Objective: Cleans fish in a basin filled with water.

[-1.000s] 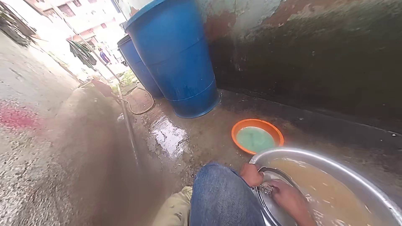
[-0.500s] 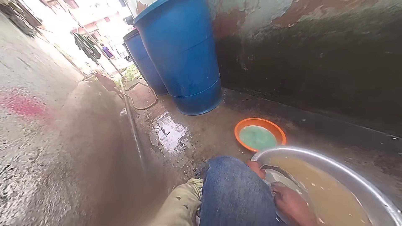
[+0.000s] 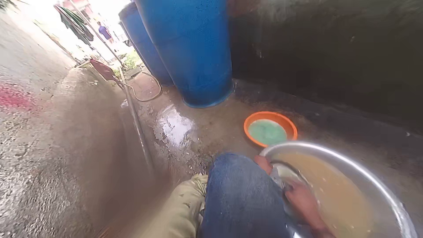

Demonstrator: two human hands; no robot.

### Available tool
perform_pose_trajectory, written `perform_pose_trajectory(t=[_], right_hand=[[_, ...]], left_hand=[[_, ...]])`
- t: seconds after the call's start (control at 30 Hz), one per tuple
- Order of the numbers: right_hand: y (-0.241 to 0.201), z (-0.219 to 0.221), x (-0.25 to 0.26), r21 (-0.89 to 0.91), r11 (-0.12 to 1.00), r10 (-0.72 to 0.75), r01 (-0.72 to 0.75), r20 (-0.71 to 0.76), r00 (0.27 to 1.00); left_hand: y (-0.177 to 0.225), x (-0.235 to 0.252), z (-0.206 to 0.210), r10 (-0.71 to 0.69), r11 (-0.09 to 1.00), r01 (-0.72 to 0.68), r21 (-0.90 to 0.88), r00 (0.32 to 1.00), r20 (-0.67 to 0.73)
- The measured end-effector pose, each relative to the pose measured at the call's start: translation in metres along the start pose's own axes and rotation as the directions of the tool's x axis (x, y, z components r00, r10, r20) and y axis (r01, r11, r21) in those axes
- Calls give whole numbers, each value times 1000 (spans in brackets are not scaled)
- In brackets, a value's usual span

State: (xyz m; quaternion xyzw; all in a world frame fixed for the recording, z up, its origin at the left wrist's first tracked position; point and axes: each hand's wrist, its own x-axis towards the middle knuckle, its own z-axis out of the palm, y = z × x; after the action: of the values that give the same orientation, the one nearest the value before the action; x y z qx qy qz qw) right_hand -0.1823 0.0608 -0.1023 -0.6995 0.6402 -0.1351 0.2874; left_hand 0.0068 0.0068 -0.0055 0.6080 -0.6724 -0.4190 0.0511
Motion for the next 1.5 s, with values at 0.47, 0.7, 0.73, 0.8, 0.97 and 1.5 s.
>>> perform_pose_trajectory(t=[0.47, 0.7, 0.73, 0.8, 0.97, 1.5], right_hand=[[-2, -12, -26, -21, 971, 240, -240, 18, 970], [6, -22, -32, -45, 969, 244, -243, 2, 970], [1, -22, -34, -67, 964, 257, -256, 9, 966], [-14, -31, -38, -90, 963, 260, -255, 49, 964], [-3, -40, -37, 63, 985, 143, -158, 190, 971], [-13, -21, 12, -191, 979, 79, -76, 10, 997]], left_hand=[[-24, 28, 24, 1, 996, 1, 86, 1000, -18], [16, -24, 5, -92, 995, 90, -40, 995, -50], [11, -16, 9, -91, 996, 90, -28, 995, -39], [-11, 9, 22, 1, 1000, -1, -7, 998, -57], [13, -10, -7, -17, 999, 14, 46, 998, 65], [-10, 8, 14, 83, 992, -80, 99, 996, -23]])
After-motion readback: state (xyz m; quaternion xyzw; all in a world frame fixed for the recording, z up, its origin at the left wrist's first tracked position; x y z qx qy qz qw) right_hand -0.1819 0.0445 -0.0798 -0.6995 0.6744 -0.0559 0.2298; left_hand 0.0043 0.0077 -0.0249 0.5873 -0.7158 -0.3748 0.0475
